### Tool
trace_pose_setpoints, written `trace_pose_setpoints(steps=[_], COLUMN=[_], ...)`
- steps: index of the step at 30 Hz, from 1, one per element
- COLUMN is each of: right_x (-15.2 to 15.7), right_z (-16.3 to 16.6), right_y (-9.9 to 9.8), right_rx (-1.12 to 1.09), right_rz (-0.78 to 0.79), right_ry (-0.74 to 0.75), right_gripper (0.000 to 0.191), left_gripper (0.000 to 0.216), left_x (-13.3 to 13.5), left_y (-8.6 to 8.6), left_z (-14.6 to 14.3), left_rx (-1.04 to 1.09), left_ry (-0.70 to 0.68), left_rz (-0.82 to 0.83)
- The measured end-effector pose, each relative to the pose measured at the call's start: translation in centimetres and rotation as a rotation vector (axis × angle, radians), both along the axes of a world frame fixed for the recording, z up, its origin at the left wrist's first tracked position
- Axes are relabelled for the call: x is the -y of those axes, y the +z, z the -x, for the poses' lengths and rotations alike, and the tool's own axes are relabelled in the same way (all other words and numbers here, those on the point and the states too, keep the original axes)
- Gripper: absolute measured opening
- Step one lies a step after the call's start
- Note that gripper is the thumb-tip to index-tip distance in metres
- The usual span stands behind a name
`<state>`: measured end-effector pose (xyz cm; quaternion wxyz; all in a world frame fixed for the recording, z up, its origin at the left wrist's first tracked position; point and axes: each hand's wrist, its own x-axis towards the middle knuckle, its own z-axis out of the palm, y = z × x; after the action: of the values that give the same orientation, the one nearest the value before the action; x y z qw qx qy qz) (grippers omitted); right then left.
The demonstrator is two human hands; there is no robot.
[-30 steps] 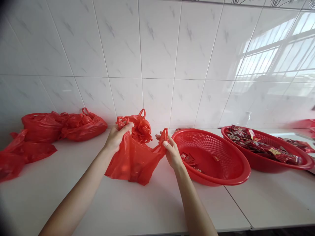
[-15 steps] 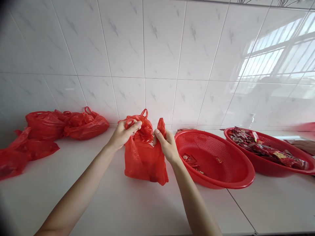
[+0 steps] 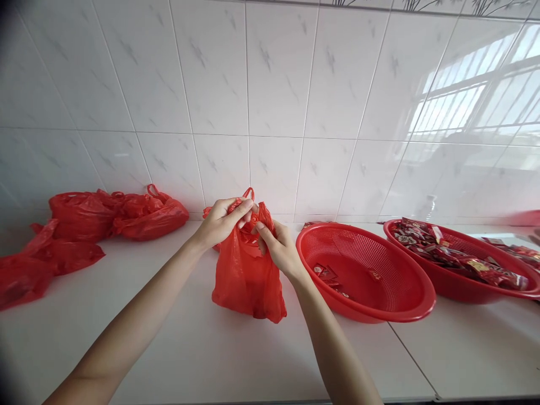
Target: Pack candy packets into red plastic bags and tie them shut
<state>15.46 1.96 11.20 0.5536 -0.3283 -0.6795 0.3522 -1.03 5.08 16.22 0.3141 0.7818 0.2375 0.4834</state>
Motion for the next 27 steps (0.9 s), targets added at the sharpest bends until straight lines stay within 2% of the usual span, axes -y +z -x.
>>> trace_pose_setpoints(steps=[5,10,13,18,21,27], right_x=[0.2,0.5,0.9,0.8,0.5,0.3], right_z=[0.2,0.4,-0.1,-1.3,-1.6,-1.4], right_y=[0.3,0.4,0.3,-0.6,-1.2,-1.8], right_rx=[0.029,0.032,-0.004,-0.21,-0.266,-0.324], right_rz=[-0.024,-0.04,-0.006,0.143,0.175,0.178], right_ry=[-0.023,-0.028,0.043,0.199,0.254,0.262], right_gripper=[0.034,0.038,0.035,0.035,0.028,0.027], left_gripper=[0.044,0.042,0.041,0.039,0.035,0.034], left_x=[0.3,0.6,0.4,-0.3,-0.6,-0.9], left_y=[0.5,0.4,0.3,0.3,0.1,0.0], left_z=[-0.8,-1.6,-1.6,-1.5,-1.5,-1.5], left_rx=[0.013,0.022,0.1,0.187,0.234,0.24], left_ry=[-0.007,-0.001,0.015,-0.073,-0.089,-0.099], left_rz=[-0.053,0.009,0.068,0.196,0.227,0.244])
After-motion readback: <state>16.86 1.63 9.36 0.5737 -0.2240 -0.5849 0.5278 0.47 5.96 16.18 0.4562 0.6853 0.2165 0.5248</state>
